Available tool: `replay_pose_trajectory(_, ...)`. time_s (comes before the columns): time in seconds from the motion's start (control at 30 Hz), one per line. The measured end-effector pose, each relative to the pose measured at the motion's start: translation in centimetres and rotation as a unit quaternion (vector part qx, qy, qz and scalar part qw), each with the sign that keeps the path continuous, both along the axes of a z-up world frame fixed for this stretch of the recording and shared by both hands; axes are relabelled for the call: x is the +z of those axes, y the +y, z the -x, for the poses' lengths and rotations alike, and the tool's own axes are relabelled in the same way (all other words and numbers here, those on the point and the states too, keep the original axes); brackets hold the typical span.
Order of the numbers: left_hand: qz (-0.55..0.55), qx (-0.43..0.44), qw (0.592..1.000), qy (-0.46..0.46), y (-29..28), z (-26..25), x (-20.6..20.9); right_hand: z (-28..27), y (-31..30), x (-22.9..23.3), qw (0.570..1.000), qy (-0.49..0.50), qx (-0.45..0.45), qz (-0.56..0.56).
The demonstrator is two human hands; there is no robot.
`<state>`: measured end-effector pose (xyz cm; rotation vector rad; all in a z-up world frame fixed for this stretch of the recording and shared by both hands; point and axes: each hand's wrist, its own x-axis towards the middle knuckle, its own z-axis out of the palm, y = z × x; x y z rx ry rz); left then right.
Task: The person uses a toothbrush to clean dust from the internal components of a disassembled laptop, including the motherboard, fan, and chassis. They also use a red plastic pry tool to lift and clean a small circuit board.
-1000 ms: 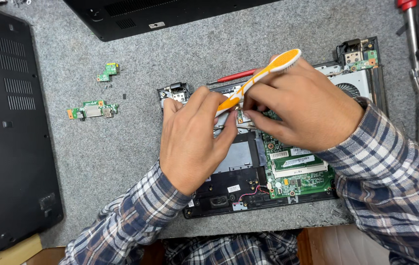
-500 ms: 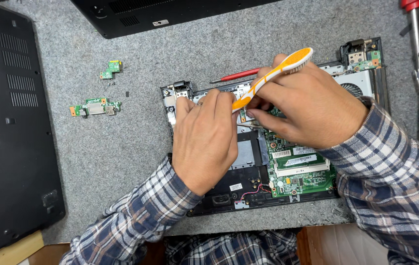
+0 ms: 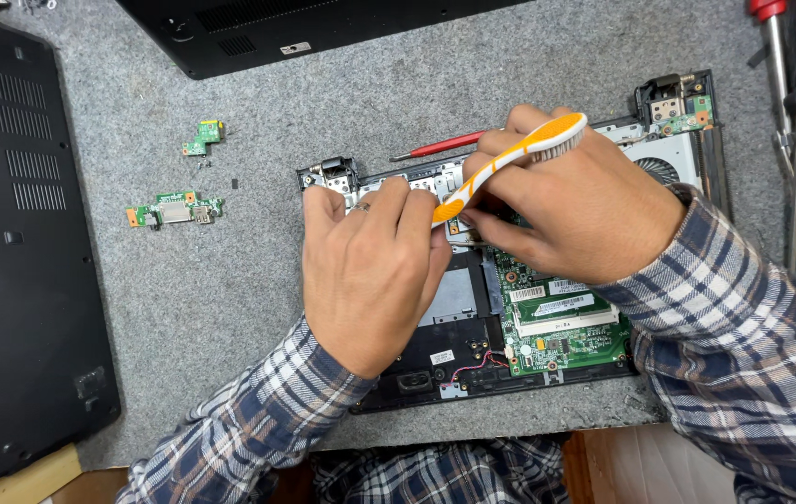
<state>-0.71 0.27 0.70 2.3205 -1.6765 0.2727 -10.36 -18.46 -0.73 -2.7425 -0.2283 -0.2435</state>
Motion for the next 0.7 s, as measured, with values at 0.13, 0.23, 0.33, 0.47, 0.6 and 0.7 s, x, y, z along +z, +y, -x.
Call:
replay_pose_trajectory(0.13,-0.012,-0.015,0.999,-0.030,-0.37,0.08,-0.40,0.12,-0.04,-0.29,1.000,-0.010,-0.003,0.011)
replay_pose_trajectory(0.23,0.009,-0.022,0.999,-0.046,-0.32,0.16,-0.70,0.05,-0.08,-0.37,1.000,0.000,-0.003,0.007)
replay_pose_trajectory(0.33,-0.007,-0.020,1.000,-0.013,-0.14,0.24,-0.68,0.00,-0.15,-0.44,1.000,-0.021,0.009,-0.002)
replay_pose_trajectory(0.47,-0.025,-0.006,0.997,0.070,0.13,0.41,-0.88,-0.07,0.03,-0.58,1.000,-0.016,0.007,-0.010)
replay_pose_trajectory(0.6,-0.005,0.004,0.986,0.166,0.05,0.11,-1.05,-0.19,0.02,-0.50,1.000,-0.016,0.000,-0.021)
replay_pose_trajectory(0.7,0.013,0.001,0.972,0.234,0.17,-0.39,-0.07,-0.15,-0.02,-0.59,0.999,0.039,-0.016,-0.025)
